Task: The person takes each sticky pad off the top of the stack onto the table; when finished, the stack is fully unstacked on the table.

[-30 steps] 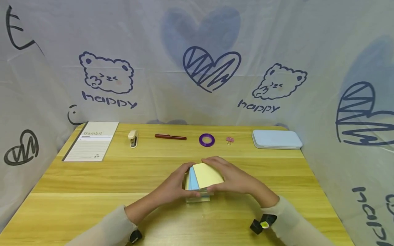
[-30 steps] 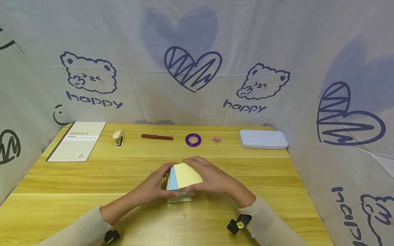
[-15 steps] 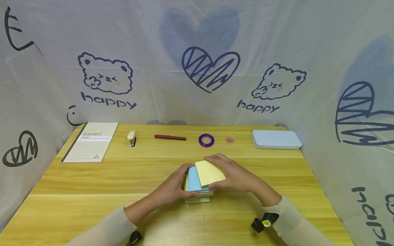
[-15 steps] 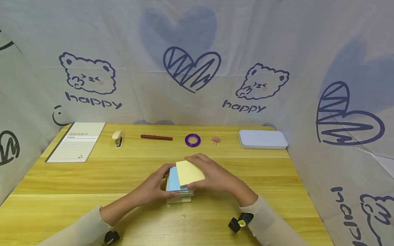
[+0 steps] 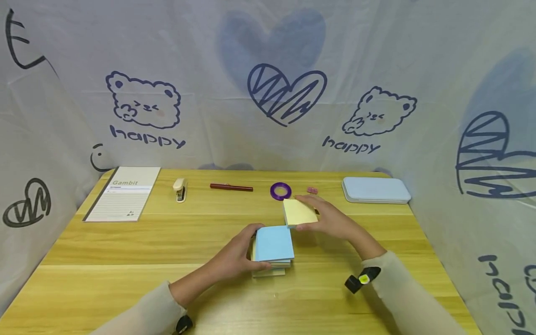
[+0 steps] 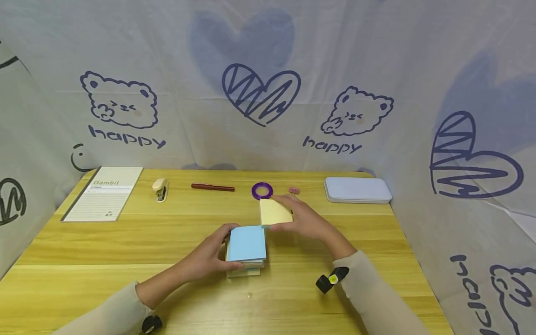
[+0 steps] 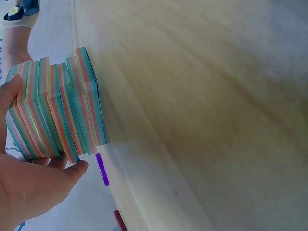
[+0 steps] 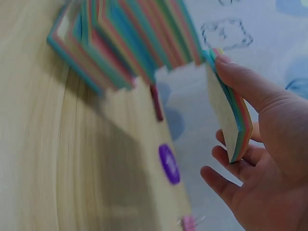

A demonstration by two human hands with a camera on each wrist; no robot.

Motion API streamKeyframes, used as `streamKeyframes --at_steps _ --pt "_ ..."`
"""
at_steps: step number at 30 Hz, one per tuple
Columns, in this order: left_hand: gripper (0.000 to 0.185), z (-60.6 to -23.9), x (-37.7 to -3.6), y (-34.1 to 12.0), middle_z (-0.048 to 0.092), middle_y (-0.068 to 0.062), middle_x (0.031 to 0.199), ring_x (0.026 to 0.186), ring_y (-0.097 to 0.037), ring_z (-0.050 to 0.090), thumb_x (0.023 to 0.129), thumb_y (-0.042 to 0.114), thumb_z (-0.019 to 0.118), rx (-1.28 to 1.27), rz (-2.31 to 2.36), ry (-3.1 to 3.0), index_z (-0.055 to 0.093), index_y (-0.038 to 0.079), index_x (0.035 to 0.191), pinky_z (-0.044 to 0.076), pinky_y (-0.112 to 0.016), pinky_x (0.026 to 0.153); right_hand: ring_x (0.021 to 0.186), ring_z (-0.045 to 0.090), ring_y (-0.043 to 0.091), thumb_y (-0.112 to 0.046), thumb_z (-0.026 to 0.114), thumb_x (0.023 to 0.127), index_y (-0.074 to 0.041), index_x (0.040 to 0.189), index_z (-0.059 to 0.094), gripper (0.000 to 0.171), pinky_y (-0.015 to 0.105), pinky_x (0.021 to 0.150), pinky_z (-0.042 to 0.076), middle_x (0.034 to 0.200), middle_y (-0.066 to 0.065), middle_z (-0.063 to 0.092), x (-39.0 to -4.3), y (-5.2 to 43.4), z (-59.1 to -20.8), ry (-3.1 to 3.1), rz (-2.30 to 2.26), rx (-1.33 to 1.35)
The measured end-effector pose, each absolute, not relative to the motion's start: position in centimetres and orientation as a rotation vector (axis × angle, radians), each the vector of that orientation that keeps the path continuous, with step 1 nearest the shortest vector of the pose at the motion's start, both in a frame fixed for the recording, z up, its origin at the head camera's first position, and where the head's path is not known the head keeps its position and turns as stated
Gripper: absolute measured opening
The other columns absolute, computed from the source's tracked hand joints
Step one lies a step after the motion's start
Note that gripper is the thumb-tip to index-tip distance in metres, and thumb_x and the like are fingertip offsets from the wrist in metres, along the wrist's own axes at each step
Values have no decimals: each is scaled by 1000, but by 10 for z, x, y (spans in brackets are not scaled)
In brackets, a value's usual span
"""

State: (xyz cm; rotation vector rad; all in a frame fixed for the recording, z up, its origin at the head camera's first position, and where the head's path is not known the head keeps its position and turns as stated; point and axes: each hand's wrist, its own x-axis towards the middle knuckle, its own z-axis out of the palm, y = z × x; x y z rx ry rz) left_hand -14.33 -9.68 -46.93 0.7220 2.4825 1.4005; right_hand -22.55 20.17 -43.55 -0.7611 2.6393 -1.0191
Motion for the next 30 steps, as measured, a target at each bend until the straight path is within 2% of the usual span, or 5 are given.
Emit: streamKeyframes --at_steps 2,8,11,19,30 --pt "90 -469 -143 -97 54 -14 139 123 -28 55 83 28 90 717 1400 2483 37 1 151 49 -51 104 157 9 43 -45 82 87 -11 159 40 89 66 122 16 169 19 23 -233 205 -441 2625 -1037 -718" --pt "90 -468 -142 -97 53 -14 142 127 -30 54 83 28 90 695 1383 2497 37 2 151 46 -51 109 158 5 42 -45 81 89 -9 159 38 90 61 125 8 170 21 14 -252 210 -465 2599 -1059 -655" --pt "91 -468 -142 -97 52 -16 144 130 -32 53 83 30 89 691 1376 2504 37 1 152 45 -53 110 158 9 40 -47 81 88 -9 159 38 92 60 126 11 170 20 18 -259 212 -478 2605 -1060 -639" --pt "92 -467 -141 -97 52 -16 144 131 -32 52 83 31 89 678 1371 2497 36 2 152 44 -53 111 149 35 39 -45 84 85 -8 159 38 95 57 123 27 160 17 40 -262 210 -505 2656 -1014 -659" --pt "91 -468 -143 -97 52 -15 142 126 -30 54 83 30 89 680 1378 2484 36 3 152 47 -52 107 146 39 42 -44 85 84 -7 159 36 97 59 120 30 158 19 41 -257 203 -509 2750 -901 -681"
